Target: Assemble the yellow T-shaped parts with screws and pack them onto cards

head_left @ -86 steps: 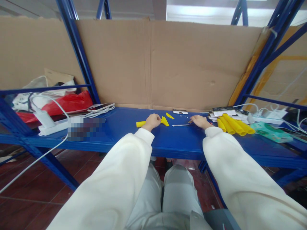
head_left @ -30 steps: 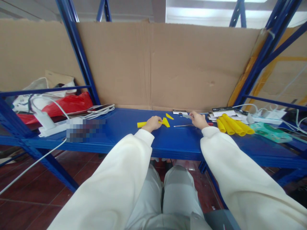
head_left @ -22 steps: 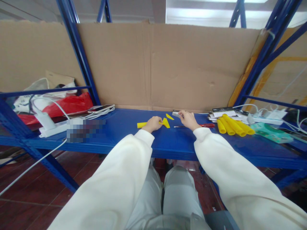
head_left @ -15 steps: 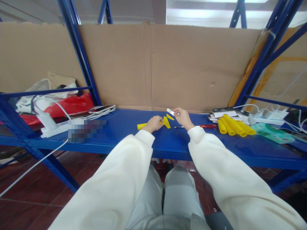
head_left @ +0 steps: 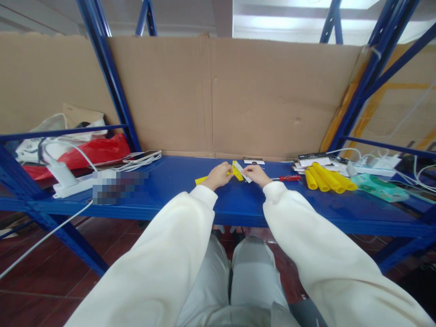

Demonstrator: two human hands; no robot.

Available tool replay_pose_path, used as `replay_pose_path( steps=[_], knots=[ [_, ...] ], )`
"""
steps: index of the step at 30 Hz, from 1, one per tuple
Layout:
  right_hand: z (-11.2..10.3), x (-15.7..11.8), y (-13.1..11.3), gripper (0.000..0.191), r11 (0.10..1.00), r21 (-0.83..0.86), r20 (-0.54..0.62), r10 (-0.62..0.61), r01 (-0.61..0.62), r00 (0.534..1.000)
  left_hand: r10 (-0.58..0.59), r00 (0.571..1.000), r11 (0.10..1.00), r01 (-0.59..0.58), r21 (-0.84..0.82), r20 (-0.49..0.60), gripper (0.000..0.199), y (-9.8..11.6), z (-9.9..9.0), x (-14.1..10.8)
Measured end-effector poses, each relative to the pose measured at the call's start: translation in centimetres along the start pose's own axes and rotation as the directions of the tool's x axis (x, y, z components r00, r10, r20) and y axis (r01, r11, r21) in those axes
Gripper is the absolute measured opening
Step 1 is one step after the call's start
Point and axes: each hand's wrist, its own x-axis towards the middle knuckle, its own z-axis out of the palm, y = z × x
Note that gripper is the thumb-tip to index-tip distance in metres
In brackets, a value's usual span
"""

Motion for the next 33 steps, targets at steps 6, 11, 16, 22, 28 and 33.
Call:
replay_pose_path(
  steps=[6, 11, 16, 22, 28, 33],
  knots=[
    [-0.1, -0.5, -0.5, 0.023, 0.981, 0.142, 0.012, 0.131, -0.132, 0.991, 0.035, 0.998, 0.996, -0.038, 0.081, 0.045, 0.033, 0.9, -0.2, -0.6],
    [-0.4, -0.6, -0.5, 0.033, 0.977, 0.167, 0.053, 0.126, -0.133, 0.991, 0.094, 0.994, 0.989, -0.099, 0.112, 0.049, 0.039, 1.0, 0.0, -0.7],
    [-1.0, -0.4, -0.5, 0.042, 0.977, 0.194, 0.041, 0.086, -0.093, 0.995, 0.096, 0.994, 0.986, -0.103, 0.129, 0.054, 0.042, 1.1, 0.0, -0.7],
    [-0.9, -1.1, -0.9, 0.044, 0.982, 0.159, 0.029, 0.098, -0.101, 0.995, 0.130, 0.989, 0.980, -0.139, 0.140, 0.073, 0.043, 1.7, -0.4, -0.9],
    [-0.7, -0.8, -0.7, 0.041, 0.987, 0.147, 0.003, 0.071, -0.071, 0.997, 0.170, 0.981, 0.967, -0.185, 0.175, 0.095, 0.045, 1.9, -0.6, -1.0],
    [-0.7, -0.8, -1.0, 0.036, 0.978, 0.203, 0.015, 0.041, -0.043, 0.999, 0.172, 0.979, 0.960, -0.191, 0.204, 0.107, 0.047, 1.9, -0.7, -0.9]
  ],
)
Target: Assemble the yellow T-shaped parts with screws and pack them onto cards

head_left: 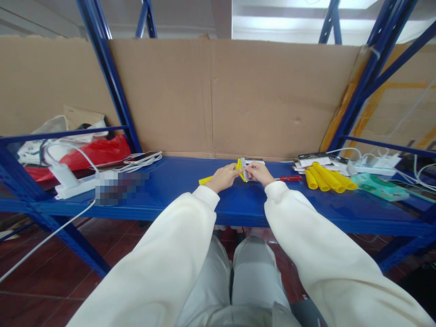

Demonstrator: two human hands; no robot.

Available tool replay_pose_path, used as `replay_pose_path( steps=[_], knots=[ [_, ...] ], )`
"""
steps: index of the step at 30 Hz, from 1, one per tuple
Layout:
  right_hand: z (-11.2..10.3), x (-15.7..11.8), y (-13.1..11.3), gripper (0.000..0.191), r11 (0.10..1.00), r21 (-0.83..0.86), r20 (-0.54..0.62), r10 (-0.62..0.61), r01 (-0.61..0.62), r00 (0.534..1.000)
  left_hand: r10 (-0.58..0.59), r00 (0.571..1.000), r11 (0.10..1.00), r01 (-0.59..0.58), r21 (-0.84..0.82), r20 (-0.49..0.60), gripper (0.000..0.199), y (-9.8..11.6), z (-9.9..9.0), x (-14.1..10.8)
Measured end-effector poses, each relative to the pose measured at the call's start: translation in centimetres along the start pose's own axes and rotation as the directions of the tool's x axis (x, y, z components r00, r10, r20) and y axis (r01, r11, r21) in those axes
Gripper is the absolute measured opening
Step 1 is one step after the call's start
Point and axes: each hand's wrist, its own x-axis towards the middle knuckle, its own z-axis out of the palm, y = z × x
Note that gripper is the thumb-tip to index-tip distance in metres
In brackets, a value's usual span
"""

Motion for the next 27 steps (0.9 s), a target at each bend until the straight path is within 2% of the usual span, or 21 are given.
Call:
replay_pose_path(
  steps=[6, 10, 14, 19, 27],
  knots=[
    [-0.1, -0.2, -0.4, 0.025, 0.998, 0.032, 0.057, 0.054, -0.056, 0.997, 0.015, 1.000, 0.998, -0.014, 0.055, -0.013, 0.049, -0.2, 0.1, -0.1],
    [-0.3, 0.0, -0.2, 0.023, 0.999, -0.022, 0.090, 0.028, -0.026, 0.996, -0.005, 1.000, 0.997, 0.005, 0.074, -0.003, 0.051, -0.2, 0.0, -0.1],
    [-0.4, 0.0, 0.0, 0.021, 1.000, 0.003, 0.158, 0.005, -0.005, 0.987, -0.006, 1.000, 0.997, 0.006, 0.080, -0.002, 0.052, -0.1, -0.2, -0.2],
    [-0.6, 0.1, 0.5, 0.025, 1.000, -0.021, 0.241, 0.017, -0.012, 0.970, -0.017, 1.000, 0.997, 0.016, 0.070, 0.010, 0.052, -0.1, -0.2, -0.1],
    [-0.7, 0.2, 0.7, 0.031, 0.999, -0.044, 0.270, 0.023, -0.012, 0.963, -0.052, 0.996, 0.997, 0.047, 0.066, 0.074, 0.053, 0.3, 0.0, 0.0]
  ],
)
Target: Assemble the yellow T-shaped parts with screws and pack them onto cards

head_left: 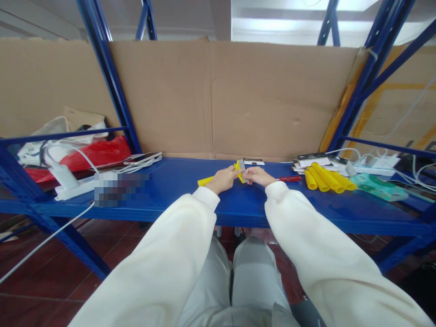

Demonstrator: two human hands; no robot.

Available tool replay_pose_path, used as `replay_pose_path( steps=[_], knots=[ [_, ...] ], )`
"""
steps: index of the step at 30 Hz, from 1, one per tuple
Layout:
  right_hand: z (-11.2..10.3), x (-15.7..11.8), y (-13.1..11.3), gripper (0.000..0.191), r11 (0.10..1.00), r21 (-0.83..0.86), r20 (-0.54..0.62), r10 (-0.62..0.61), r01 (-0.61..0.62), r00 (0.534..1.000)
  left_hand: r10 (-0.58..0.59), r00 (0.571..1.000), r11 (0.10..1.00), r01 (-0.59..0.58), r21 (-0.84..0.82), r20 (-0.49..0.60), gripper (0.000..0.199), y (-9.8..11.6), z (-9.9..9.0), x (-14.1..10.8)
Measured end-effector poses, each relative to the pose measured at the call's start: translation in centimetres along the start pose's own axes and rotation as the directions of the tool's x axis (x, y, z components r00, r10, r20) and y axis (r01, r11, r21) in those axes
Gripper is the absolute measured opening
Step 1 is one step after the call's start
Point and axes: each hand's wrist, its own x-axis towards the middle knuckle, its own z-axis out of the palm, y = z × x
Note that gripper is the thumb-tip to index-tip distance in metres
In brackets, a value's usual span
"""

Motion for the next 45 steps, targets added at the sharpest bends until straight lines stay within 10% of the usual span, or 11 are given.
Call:
replay_pose_path(
  steps=[18, 27, 45],
  knots=[
    [-0.7, -1.3, -1.4, 0.021, 0.977, 0.159, 0.089, 0.130, -0.143, 0.987, -0.011, 1.000, 1.000, 0.011, -0.016, 0.012, 0.051, 0.2, -0.3, -0.1],
    [-0.2, -0.6, -0.7, 0.027, 0.968, 0.240, -0.226, 0.133, -0.078, 0.965, 0.148, 0.989, 0.988, -0.148, 0.044, 0.012, 0.055, 1.5, -0.3, -0.2],
    [-0.6, 0.1, 0.4, 0.029, 0.983, 0.179, -0.213, 0.075, -0.037, 0.974, 0.161, 0.987, 0.984, -0.161, 0.072, 0.007, 0.053, 1.6, -0.4, -0.3]
  ],
)
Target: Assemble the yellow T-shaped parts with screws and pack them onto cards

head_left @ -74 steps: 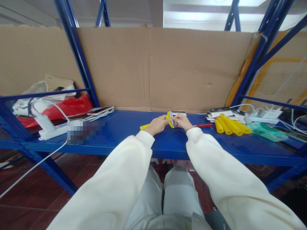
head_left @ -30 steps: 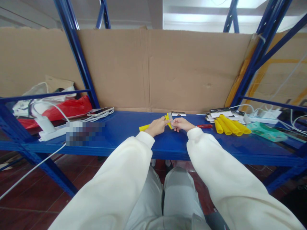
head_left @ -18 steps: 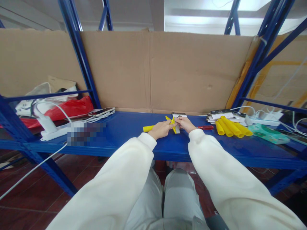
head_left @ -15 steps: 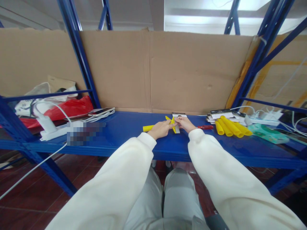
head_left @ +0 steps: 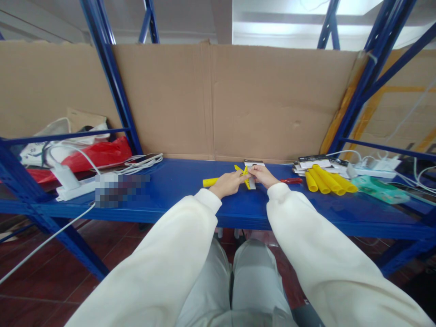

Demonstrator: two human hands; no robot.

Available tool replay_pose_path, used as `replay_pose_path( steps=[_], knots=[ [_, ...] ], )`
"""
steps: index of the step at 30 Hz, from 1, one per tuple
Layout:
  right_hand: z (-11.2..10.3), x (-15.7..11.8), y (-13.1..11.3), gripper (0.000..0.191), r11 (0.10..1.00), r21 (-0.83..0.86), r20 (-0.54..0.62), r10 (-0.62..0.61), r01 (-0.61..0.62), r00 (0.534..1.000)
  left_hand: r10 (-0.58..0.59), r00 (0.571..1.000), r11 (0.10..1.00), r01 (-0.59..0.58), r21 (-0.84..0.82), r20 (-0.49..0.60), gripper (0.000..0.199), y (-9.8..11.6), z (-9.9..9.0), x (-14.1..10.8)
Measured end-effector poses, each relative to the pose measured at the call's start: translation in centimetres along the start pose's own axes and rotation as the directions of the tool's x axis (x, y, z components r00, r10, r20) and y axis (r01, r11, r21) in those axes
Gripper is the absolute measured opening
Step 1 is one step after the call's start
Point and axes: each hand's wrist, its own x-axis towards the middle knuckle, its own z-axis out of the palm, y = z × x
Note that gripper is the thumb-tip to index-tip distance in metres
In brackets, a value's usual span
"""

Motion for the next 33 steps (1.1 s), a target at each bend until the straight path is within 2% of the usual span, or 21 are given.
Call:
replay_pose_path(
  steps=[15, 19, 22, 25, 27, 30, 33],
  knots=[
    [0.2, 0.2, 0.1, 0.032, 0.996, -0.073, -0.027, -0.052, 0.050, 0.998, -0.022, 0.999, 0.999, 0.021, -0.048, -0.030, 0.060, -0.3, 0.7, 0.2],
    [-0.2, 0.6, 0.0, 0.024, 0.994, -0.101, -0.131, -0.043, 0.030, 0.990, -0.079, 0.997, 0.995, 0.079, -0.058, 0.005, 0.053, -0.4, 0.5, 0.1],
    [-1.0, 1.1, 0.1, 0.018, 0.983, -0.176, -0.241, -0.094, 0.051, 0.966, -0.127, 0.991, 0.989, 0.129, -0.076, 0.027, 0.049, -0.8, 0.5, 0.1],
    [-1.9, 1.5, 0.6, 0.015, 0.943, -0.327, -0.320, -0.168, 0.058, 0.932, -0.180, 0.983, 0.977, 0.183, -0.107, 0.036, 0.047, -1.5, 0.8, 0.1],
    [-2.3, 1.6, 0.8, 0.013, 0.886, -0.462, -0.332, -0.218, 0.043, 0.918, -0.216, 0.976, 0.967, 0.218, -0.129, 0.035, 0.046, -2.1, 1.0, 0.0],
    [-2.5, 1.4, 0.9, 0.012, 0.792, -0.611, -0.307, -0.252, 0.013, 0.918, -0.272, 0.962, 0.949, 0.272, -0.157, 0.026, 0.045, -2.9, 1.3, -0.1],
    [-2.4, 1.2, 0.7, 0.014, 0.745, -0.667, -0.291, -0.238, -0.018, 0.927, -0.316, 0.949, 0.935, 0.314, -0.166, 0.017, 0.044, -3.2, 1.5, -0.1]
  ],
)
